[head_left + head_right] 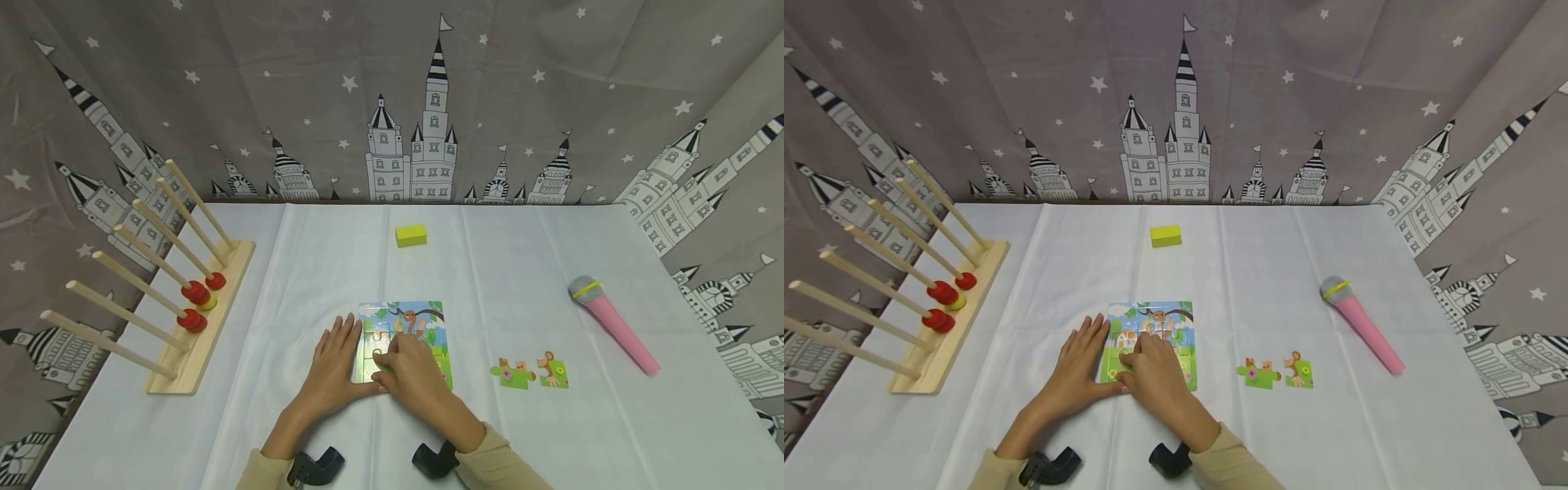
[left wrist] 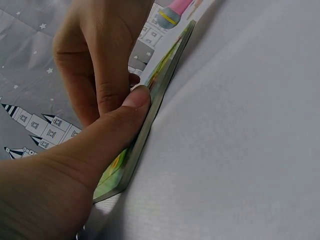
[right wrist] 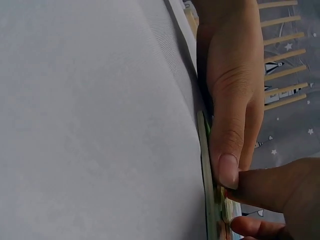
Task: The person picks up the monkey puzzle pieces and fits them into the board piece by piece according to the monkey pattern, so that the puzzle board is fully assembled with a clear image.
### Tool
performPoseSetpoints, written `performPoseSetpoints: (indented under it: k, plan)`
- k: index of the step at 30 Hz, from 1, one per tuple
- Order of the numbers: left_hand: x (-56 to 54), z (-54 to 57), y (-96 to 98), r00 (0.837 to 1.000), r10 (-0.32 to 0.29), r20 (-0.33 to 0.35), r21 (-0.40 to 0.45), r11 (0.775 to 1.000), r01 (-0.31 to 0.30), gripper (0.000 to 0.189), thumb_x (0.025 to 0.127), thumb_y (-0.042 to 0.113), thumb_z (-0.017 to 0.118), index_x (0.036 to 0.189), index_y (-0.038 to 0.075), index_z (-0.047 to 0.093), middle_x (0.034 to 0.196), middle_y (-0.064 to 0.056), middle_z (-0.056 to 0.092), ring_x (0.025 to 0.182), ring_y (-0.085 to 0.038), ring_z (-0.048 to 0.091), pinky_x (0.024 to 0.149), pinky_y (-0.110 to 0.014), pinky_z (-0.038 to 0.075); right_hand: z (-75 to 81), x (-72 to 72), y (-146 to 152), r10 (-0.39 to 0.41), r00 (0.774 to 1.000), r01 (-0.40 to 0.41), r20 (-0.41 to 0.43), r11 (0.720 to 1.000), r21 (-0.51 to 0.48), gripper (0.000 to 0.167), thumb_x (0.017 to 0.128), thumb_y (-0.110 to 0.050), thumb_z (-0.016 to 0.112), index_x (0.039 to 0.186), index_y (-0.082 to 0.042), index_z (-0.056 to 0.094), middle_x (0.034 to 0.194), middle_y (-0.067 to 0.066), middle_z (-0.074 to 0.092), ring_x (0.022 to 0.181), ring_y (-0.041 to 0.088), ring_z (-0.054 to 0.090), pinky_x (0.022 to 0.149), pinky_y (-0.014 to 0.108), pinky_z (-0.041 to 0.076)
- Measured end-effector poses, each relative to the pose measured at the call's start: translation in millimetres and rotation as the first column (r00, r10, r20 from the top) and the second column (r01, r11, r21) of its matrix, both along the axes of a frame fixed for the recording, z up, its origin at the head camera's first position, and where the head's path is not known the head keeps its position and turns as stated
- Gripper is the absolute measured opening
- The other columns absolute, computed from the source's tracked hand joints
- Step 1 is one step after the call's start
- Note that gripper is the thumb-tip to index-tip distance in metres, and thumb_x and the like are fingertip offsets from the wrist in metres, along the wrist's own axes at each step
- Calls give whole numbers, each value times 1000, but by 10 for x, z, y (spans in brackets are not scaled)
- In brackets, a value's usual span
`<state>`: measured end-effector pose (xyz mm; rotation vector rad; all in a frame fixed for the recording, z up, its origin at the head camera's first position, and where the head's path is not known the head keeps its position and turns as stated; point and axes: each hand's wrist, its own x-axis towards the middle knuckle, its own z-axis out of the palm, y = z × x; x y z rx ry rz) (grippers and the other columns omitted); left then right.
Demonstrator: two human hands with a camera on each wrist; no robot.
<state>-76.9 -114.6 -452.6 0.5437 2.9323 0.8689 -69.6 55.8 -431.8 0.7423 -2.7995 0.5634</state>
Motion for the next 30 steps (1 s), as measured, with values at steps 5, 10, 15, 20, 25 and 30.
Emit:
performPoseSetpoints:
  k: [5,10,15,20,25,30]
  plan:
    - [-1,1,-6,1000,4,3,-6,1000,-4,112,61,57,73,142,-1,22,151,-17,16,141,-35,8,112,-52,7,-3,21,22,2,1000,-2,-20,1000,-11,23,73,-25,73,96,-17,73,84,-3,56,77,9,49,64,23,37]
    - [-3,6,-5,1000,9,6,0,1000,-9,113,61,57,73,142,-1,22,151,-18,16,141,-35,8,112,-52,7,17,43,89,-10,1000,11,24,998,-58,21,74,-24,73,94,-16,73,88,-4,58,79,8,51,69,26,40]
    - [-6,2,1,1000,13,21,1,1000,-13,114,60,59,72,143,-1,21,151,-17,15,141,-34,7,112,-52,7,53,90,249,-42,996,48,82,996,-72,21,74,-28,73,93,-18,72,89,-5,59,82,10,52,72,27,38]
    - [-10,0,14,999,22,23,-1,1000,-22,115,59,59,73,143,0,22,151,-17,16,141,-34,8,113,-51,7,87,156,511,-103,987,114,125,990,-78,21,73,-30,73,90,-18,71,87,-6,61,82,11,53,74,29,38]
    - [-3,2,20,999,28,31,7,1000,-28,116,58,59,74,143,1,21,151,-17,16,141,-34,7,113,-51,7,150,207,795,-204,958,222,201,972,-71,19,74,-27,73,90,-17,71,87,-6,63,84,13,55,78,33,41]
    - [3,0,21,999,29,29,7,1000,-29,116,58,59,74,143,1,22,151,-17,16,141,-34,7,112,-52,7,219,258,1054,-293,914,308,281,951,-8,27,72,-27,74,97,-15,70,93,-2,66,92,17,59,81,37,42]
